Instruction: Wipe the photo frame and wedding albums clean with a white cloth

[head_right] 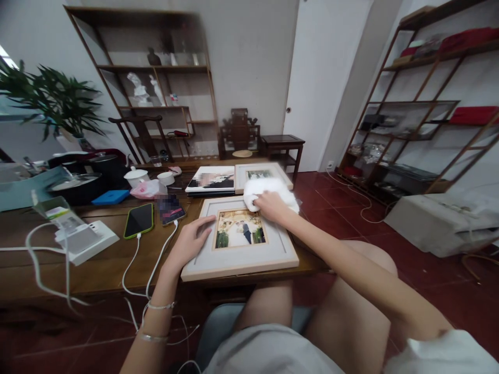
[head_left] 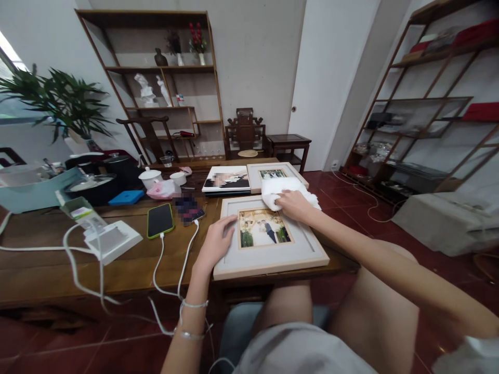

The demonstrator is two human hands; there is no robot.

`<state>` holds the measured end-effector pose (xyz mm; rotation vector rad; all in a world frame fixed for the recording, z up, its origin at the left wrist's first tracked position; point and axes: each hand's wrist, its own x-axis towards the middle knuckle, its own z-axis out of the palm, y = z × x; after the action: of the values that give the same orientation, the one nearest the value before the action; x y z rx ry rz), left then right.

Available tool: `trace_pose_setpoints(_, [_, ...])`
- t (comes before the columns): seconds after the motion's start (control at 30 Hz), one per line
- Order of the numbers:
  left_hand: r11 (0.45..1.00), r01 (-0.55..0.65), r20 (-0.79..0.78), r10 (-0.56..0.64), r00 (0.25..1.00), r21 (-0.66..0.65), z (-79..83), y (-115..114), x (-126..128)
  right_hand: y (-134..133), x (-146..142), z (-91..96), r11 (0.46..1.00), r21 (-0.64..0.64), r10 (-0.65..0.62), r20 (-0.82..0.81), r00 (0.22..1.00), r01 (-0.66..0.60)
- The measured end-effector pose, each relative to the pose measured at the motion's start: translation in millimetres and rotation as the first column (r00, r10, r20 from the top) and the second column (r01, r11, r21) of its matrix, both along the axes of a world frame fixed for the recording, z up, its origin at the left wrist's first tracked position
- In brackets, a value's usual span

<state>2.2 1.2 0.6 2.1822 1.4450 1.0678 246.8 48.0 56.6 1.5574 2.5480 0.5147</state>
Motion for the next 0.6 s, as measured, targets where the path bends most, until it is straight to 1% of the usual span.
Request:
trace_pose_setpoints(0.07, [1.0, 0.002, 0.016, -0.002, 1.0, -0.002, -0.2, 0, 0, -4, -4, -3.3, 1.0, -0.012, 0.016, 0.005, 1.0, -0.016])
trace_pose_setpoints(0.17, [1.0, 0.006, 0.032, -0.006, 0.999, -0.006, -0.4, 1, 0, -22, -5, -2.9, 0.998, -0.043, 0.037, 0.018, 0.999, -0.036])
trace_pose_setpoints(0.23, [1.0, 0.001, 0.032, -0.001, 0.999, -0.006, -0.6, 1, 1, -41, -3, 2.2, 0.996, -0.069, 0.061, 0.026, 0.998, -0.059])
trace_pose_setpoints(0.3, [1.0, -0.003, 0.031, 0.003, 1.0, 0.006, -1.3, 1, 1, -63, 0, 10.3, 0.986, -0.117, 0.117, 0.014, 0.993, -0.115])
trace_pose_setpoints(0.4, [0.999, -0.009, 0.04, 0.008, 0.999, 0.031, -3.6, 2, 1, -97, -1, 23.2, 0.95, -0.215, 0.22, -0.057, 0.974, -0.228])
trace_pose_setpoints(0.47, [0.999, -0.012, 0.043, 0.01, 0.999, 0.044, -5.4, 3, 1, -116, -6, 29.4, 0.927, -0.25, 0.259, -0.114, 0.959, -0.279])
trace_pose_setpoints(0.53, [0.999, -0.013, 0.04, 0.011, 0.999, 0.053, -6.6, 4, 1, -130, -13, 32.5, 0.915, -0.264, 0.275, -0.143, 0.951, -0.304])
trace_pose_setpoints(0.6, [0.998, -0.014, 0.035, 0.013, 0.999, 0.053, -6.9, 5, 1, -134, -20, 32.2, 0.916, -0.268, 0.269, -0.14, 0.953, -0.298])
